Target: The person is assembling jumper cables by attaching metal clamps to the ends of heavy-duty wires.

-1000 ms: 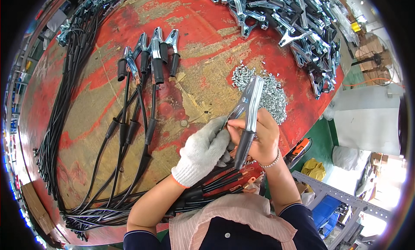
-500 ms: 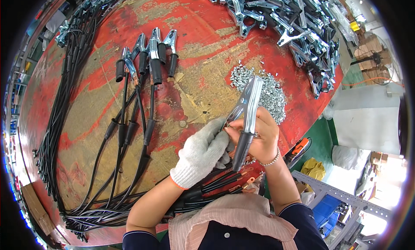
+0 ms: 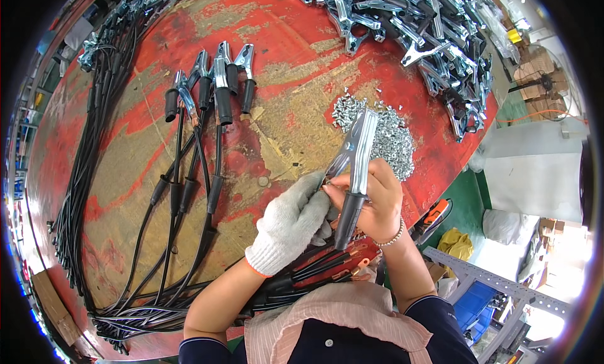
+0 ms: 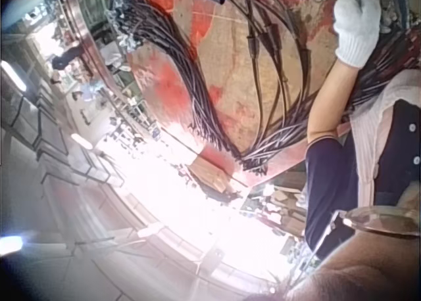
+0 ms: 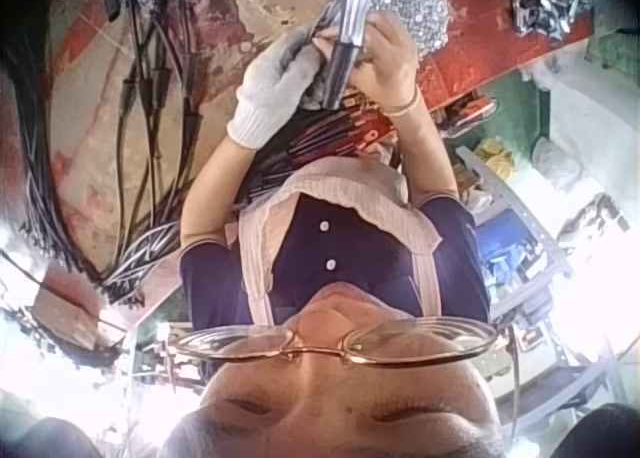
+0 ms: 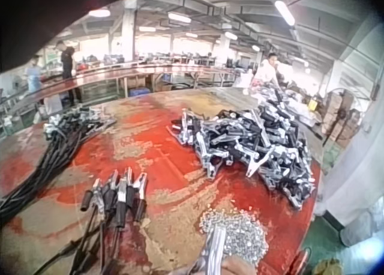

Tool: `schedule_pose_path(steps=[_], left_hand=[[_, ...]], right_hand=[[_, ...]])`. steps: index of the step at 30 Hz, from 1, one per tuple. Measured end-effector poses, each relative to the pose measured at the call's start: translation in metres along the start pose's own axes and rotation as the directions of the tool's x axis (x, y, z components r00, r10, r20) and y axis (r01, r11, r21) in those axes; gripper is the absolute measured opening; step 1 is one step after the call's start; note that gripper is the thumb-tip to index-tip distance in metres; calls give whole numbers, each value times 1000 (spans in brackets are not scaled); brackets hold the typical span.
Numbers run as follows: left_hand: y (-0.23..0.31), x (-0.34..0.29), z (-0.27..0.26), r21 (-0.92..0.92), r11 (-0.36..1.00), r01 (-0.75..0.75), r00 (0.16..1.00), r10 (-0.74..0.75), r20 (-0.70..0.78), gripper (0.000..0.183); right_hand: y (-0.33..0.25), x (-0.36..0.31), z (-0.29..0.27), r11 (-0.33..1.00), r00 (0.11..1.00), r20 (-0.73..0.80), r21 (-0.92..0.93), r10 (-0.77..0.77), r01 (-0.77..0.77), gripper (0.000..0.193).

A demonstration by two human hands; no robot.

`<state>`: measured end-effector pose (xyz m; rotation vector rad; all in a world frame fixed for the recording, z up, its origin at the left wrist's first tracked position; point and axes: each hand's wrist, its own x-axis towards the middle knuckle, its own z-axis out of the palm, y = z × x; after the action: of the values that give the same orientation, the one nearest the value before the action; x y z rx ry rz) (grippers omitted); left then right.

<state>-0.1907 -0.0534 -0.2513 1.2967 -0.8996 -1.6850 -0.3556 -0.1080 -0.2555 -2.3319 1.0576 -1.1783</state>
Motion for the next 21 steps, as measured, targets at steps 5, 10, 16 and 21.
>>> schedule_pose_path(steps=[5, 10, 16, 21], left_hand=[[3, -2, 1, 6, 1000, -7, 1000, 7, 1, 33], [-2, 1, 0, -76, 997, 23, 1000, -24, -16, 35], [6, -3, 2, -34, 999, 37, 999, -38, -13, 36], [3, -3, 1, -44, 999, 14, 1000, -14, -6, 37]], right_hand=[[2, 1, 1, 997, 998, -13, -33, -69, 68, 27], [4, -4, 4, 999, 1000, 14, -33, -11, 12, 34], [11, -6, -10, 991, 989, 76, -35, -127, 130, 34], [17, -8, -11, 984, 980, 93, -6, -178, 180, 33]])
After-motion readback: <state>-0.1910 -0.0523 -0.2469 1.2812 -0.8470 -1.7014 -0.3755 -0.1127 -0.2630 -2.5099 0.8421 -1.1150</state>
